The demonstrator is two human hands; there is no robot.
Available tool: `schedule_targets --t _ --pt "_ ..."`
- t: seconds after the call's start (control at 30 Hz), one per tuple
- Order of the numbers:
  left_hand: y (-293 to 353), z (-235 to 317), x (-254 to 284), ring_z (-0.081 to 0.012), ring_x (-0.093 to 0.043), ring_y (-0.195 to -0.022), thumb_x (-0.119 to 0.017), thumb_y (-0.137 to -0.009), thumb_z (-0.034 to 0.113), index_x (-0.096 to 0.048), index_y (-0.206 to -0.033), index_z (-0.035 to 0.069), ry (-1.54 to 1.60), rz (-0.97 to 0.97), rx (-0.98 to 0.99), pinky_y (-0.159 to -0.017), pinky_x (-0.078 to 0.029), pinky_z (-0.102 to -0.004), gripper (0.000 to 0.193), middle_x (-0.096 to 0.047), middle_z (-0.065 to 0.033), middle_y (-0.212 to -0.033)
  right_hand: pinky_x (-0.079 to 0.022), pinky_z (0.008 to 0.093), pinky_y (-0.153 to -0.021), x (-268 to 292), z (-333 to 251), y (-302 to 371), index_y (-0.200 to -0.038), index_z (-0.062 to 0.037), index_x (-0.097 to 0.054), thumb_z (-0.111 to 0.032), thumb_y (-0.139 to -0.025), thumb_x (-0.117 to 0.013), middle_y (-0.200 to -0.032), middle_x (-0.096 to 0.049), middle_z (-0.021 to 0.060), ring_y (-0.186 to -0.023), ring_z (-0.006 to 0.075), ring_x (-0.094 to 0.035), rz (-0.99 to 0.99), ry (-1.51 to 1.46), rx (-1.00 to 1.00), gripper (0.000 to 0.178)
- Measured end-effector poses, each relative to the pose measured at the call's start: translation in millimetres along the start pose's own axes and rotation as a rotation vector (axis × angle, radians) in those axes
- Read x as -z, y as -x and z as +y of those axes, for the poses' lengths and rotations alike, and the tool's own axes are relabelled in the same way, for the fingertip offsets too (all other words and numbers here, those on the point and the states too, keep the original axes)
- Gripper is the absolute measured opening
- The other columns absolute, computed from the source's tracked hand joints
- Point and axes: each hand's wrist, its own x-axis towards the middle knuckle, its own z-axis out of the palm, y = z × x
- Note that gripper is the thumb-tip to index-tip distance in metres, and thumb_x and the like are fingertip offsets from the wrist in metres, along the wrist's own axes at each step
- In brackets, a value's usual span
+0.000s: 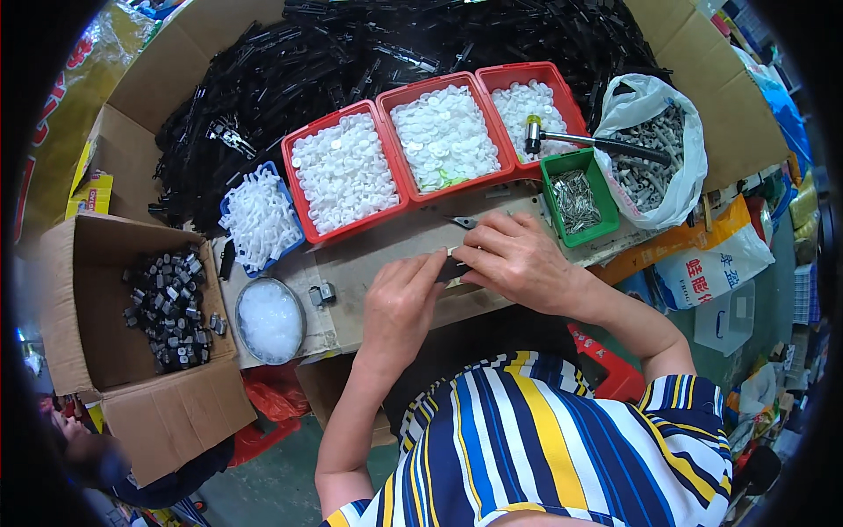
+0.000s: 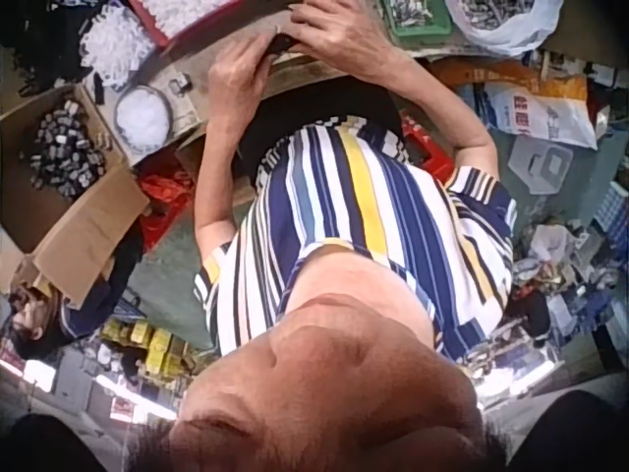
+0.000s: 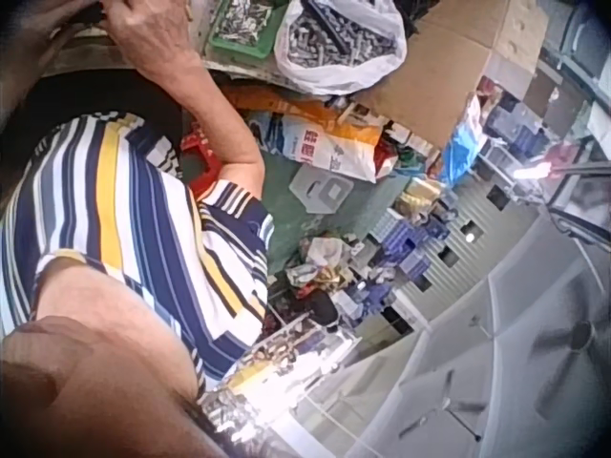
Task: The person assembles small padlocks at a workbench. They place a white plastic cap into a metal lock body, insert a metal pin, and use a hammer to secure the components. The person then uses pliers to adjust the assembly and places the finished lock into a cardboard box. This process is repeated for multiple units.
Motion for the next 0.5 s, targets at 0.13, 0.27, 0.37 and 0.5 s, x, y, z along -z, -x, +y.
schedule_targets --t 0.13,0.27,0.37,0.5 --pt "1 -2 9 -0.0342 -0.067 -0.107 -0.081 -0.07 0.0 -0.065 -0.127 0.003 0.058 0.095 0.028 -0.093 -0.053 -0.0402 0.059 -0.069 -0.0177 -0.116 -0.046 0.0394 -0.082 -14 14 8 -0.105 -0.0068 -0.066 -0.02 -0.076 -0.079 -0.098 -0.061 0.0042 -0.1 0.0234 -0.058 -0.04 -0.131 -0.084 0.034" --pt "17 -18 18 -0.0302 -0.067 -0.111 -0.081 -0.071 -0.002 -0.065 -0.129 0.002 0.07 0.128 0.208 -0.096 -0.051 -0.0375 0.06 -0.068 -0.0179 -0.122 -0.045 0.0397 -0.082 -24 22 14 -0.106 -0.0057 -0.066 -0.02 -0.08 -0.078 -0.101 -0.061 0.007 -0.1 0.0263 -0.058 -0.1 -0.252 -0.131 0.032" --pt "31 -27 19 -0.0294 -0.067 -0.111 -0.081 -0.071 -0.002 -0.066 -0.127 0.001 0.048 0.131 0.262 -0.096 -0.051 -0.0364 0.058 -0.069 -0.018 -0.121 -0.046 0.0399 -0.081 -32 23 12 -0.104 -0.0062 -0.066 -0.019 -0.078 -0.079 -0.101 -0.06 0.0057 -0.102 0.0248 -0.057 -0.106 -0.261 -0.123 0.031" --pt "36 -26 18 -0.0358 -0.066 -0.11 -0.079 -0.076 0.001 -0.065 -0.124 0.0 0.041 0.109 0.267 -0.092 -0.052 -0.0396 0.05 -0.067 -0.0212 -0.12 -0.046 0.0403 -0.081 -40 22 7 -0.103 -0.0066 -0.065 -0.02 -0.079 -0.078 -0.099 -0.059 0.0052 -0.102 0.0249 -0.056 -0.122 -0.264 -0.113 0.03"
